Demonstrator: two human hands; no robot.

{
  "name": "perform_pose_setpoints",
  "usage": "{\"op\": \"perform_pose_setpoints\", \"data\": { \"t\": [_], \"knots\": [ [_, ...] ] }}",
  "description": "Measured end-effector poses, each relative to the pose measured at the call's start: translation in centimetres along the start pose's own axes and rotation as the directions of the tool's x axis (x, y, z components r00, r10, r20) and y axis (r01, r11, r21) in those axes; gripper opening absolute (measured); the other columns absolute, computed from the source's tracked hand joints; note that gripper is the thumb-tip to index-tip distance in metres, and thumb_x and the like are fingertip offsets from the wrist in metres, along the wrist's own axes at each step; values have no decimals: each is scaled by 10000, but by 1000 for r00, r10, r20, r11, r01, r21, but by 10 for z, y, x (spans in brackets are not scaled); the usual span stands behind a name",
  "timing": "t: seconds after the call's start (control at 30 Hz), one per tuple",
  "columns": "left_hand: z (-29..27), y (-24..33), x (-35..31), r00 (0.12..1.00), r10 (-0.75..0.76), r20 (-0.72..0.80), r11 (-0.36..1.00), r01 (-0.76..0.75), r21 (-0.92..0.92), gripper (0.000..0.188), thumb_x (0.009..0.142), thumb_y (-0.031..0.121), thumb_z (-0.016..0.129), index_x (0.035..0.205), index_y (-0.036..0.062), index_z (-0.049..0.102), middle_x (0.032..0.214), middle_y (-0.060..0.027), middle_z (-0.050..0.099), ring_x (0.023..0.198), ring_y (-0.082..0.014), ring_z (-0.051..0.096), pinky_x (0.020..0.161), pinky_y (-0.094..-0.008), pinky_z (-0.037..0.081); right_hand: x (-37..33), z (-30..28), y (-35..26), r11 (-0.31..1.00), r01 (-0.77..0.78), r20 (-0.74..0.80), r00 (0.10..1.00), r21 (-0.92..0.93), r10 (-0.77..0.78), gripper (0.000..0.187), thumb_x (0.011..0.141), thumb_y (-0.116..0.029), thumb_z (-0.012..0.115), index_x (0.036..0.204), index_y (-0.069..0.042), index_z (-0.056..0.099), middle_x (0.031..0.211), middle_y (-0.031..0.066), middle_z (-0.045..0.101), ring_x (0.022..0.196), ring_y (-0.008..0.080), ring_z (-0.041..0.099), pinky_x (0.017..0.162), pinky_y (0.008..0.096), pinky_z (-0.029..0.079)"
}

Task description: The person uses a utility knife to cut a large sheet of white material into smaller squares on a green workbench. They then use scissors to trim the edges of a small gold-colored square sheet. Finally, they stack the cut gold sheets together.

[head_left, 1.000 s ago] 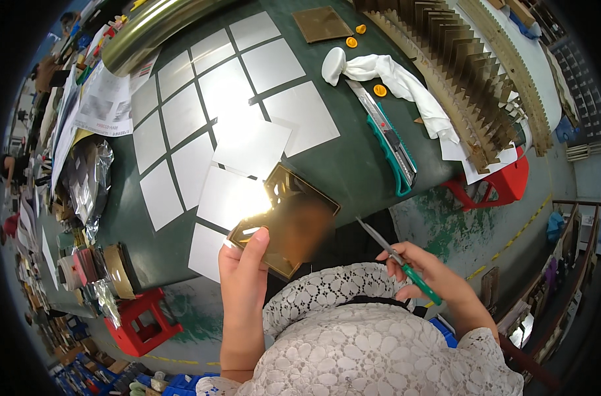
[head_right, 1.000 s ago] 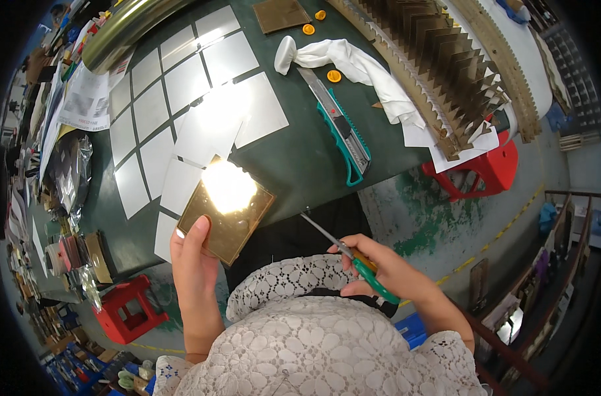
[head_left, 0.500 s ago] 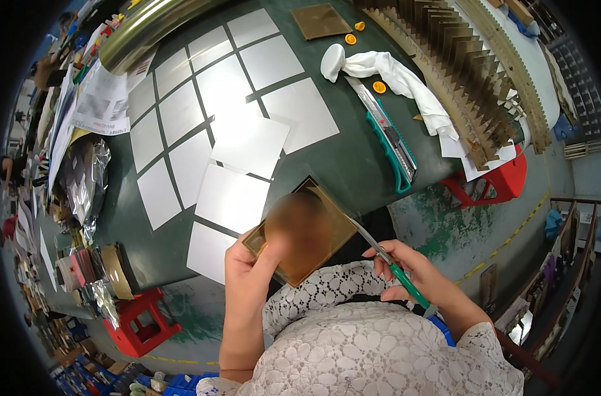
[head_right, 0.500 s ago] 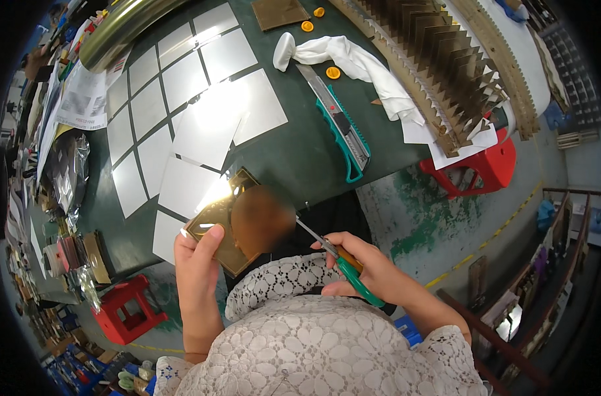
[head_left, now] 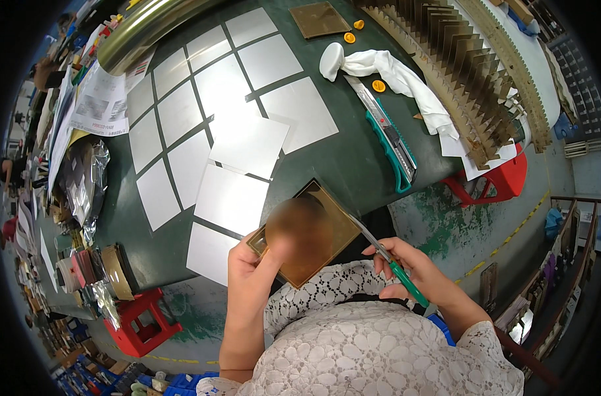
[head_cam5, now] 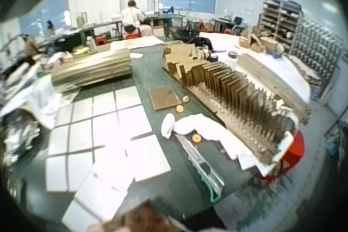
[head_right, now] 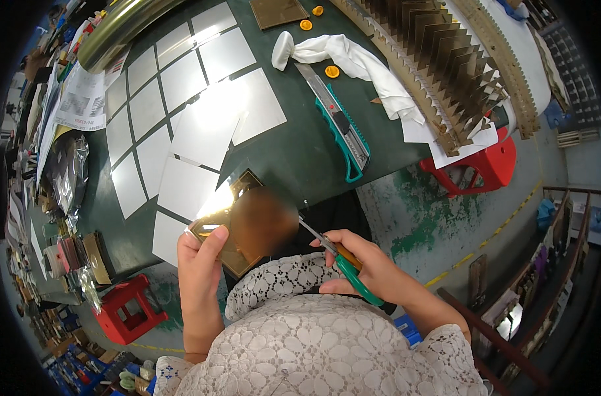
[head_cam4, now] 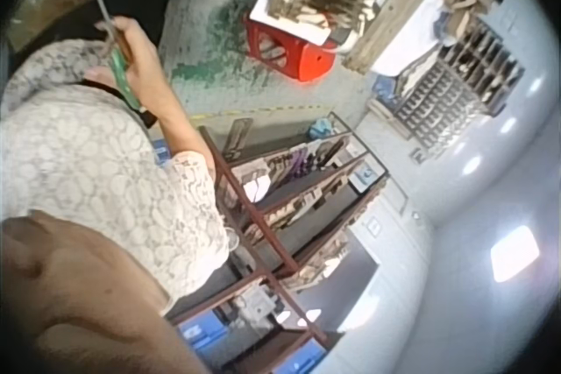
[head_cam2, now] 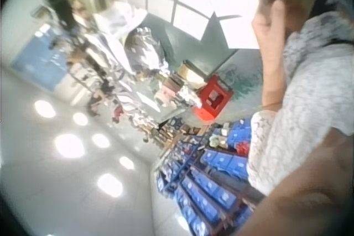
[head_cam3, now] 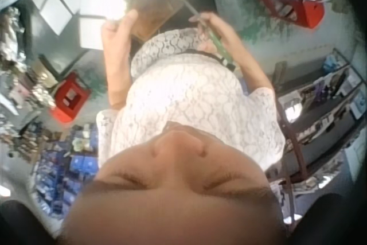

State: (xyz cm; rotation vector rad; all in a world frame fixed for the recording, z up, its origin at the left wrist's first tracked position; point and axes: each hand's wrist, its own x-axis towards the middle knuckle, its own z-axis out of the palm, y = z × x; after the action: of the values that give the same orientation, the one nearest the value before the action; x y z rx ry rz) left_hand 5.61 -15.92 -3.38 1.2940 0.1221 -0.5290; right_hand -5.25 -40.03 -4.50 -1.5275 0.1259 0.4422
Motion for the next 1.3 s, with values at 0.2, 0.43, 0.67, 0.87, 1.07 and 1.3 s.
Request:
{"op": "perform_pose_setpoints", "data": {
  "t": [0.2,0.43,0.67,0.87,1.07,1.3],
  "knots": [
    [-1,-1,0,1000,-20,15,1000,20,5,237,913,88,630,1095,-64,628,984,-75,687,880,-90,614,797,-236,482,-1,-1,-1,999,-4,-16,1000,-42,4,619,726,-187,848,1235,-53,523,811,-3,488,755,71,459,682,210,380],
    [-5,-5,3,997,-29,68,1000,28,14,237,915,84,627,1103,-59,628,989,-66,683,877,-80,606,796,-229,475,-3,-2,-1,998,-57,-47,997,-31,55,555,727,-197,848,1181,-45,567,697,-42,425,681,56,426,628,211,362],
    [-6,-7,7,984,-83,160,997,80,21,208,926,94,614,1085,-39,634,938,-25,664,842,-57,582,765,-218,462,0,-4,-1,997,-82,-51,995,7,83,524,756,-203,828,1175,-27,568,678,-54,417,652,41,407,604,203,348],
    [-2,-11,10,972,-124,199,992,125,4,196,935,87,600,1085,-36,632,940,-16,658,844,-53,575,756,-219,460,9,0,-7,988,-114,-71,990,103,122,484,792,-176,800,1177,-11,556,678,-63,413,635,27,377,585,202,344],
    [-2,-14,12,933,-204,297,978,179,110,226,935,85,604,1126,-36,615,992,-29,664,868,-63,582,755,-220,468,20,2,1,988,-55,-143,987,145,76,468,845,-280,746,1159,10,556,728,-40,503,651,18,464,585,178,390],
    [-9,6,1,952,-183,245,981,160,111,184,927,72,613,1082,-27,613,966,-26,667,863,-48,574,737,-204,459,19,-11,-21,932,-250,-28,964,262,266,392,910,-266,612,1147,40,549,728,33,562,501,49,470,434,214,365]
  ]
}}
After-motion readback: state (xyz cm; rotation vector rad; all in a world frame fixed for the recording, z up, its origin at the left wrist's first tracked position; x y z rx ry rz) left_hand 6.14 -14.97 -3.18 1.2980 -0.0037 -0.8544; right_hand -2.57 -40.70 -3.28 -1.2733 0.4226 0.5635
